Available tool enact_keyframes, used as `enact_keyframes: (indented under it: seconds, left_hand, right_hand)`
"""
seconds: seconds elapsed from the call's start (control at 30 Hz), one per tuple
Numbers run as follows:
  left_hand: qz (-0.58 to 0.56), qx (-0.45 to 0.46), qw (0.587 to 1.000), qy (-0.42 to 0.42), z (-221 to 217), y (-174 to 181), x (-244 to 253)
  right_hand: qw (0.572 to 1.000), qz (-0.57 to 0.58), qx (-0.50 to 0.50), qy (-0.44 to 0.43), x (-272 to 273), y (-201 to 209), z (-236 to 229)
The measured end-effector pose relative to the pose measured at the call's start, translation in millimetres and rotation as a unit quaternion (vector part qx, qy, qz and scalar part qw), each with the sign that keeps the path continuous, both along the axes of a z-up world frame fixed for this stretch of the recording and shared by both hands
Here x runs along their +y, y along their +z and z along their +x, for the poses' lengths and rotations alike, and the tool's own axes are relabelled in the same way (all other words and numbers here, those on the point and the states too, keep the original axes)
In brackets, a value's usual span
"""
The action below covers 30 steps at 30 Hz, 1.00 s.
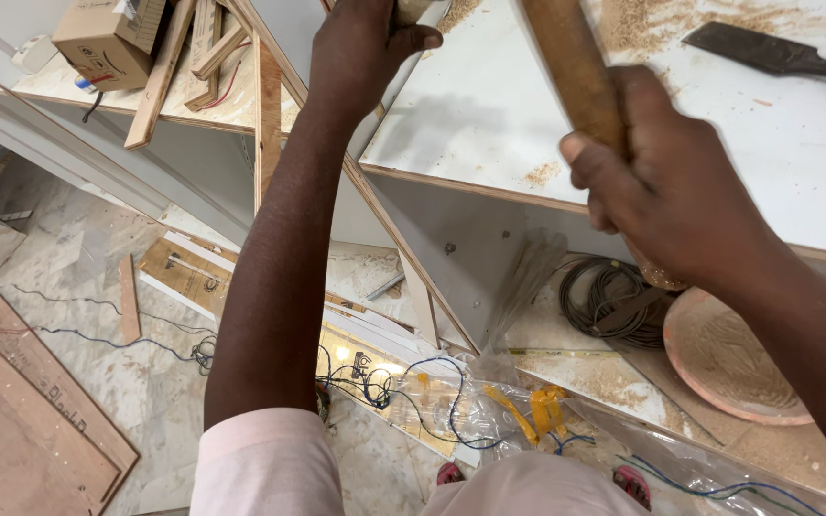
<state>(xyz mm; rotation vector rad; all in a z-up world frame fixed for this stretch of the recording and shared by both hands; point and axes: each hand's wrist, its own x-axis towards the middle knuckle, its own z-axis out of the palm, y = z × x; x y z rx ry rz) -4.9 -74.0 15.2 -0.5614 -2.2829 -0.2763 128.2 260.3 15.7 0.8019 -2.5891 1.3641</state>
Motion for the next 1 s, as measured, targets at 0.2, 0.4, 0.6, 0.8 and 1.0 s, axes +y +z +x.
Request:
enact_keyframes:
  seconds: [0.2, 0.4, 0.6, 0.8, 1.0]
  left_hand:
    - [0.043, 0.025, 0.998, -0.043, 7.8, 6.5, -3.1]
    - [0.075, -0.017, 0.997, -0.026, 0.8, 7.7, -11.3]
    - [0.045, -0.001, 0.998, -0.046, 7.4, 5.9, -11.7]
    - [0.064, -0.065, 0.995, -0.025, 5.9, 4.6, -12.4]
    - [0.082, -0.056, 0.994, -0.041, -0.6, -0.2, -18.3]
  right_hand:
    - [1.000, -0.019, -0.005, 0.008, 17.3, 24.6, -10.5]
    - [0.999, 0.028, -0.023, 0.017, -5.2, 27.4, -24.5]
    - [0.998, -0.011, 0.054, 0.011, 5.8, 34.1, -20.3]
    - [0.992, 0.088, -0.086, 0.005, -9.2, 29.2, -19.5]
    - [0.997, 0.073, -0.006, 0.002, -6.2, 33.3, -18.9]
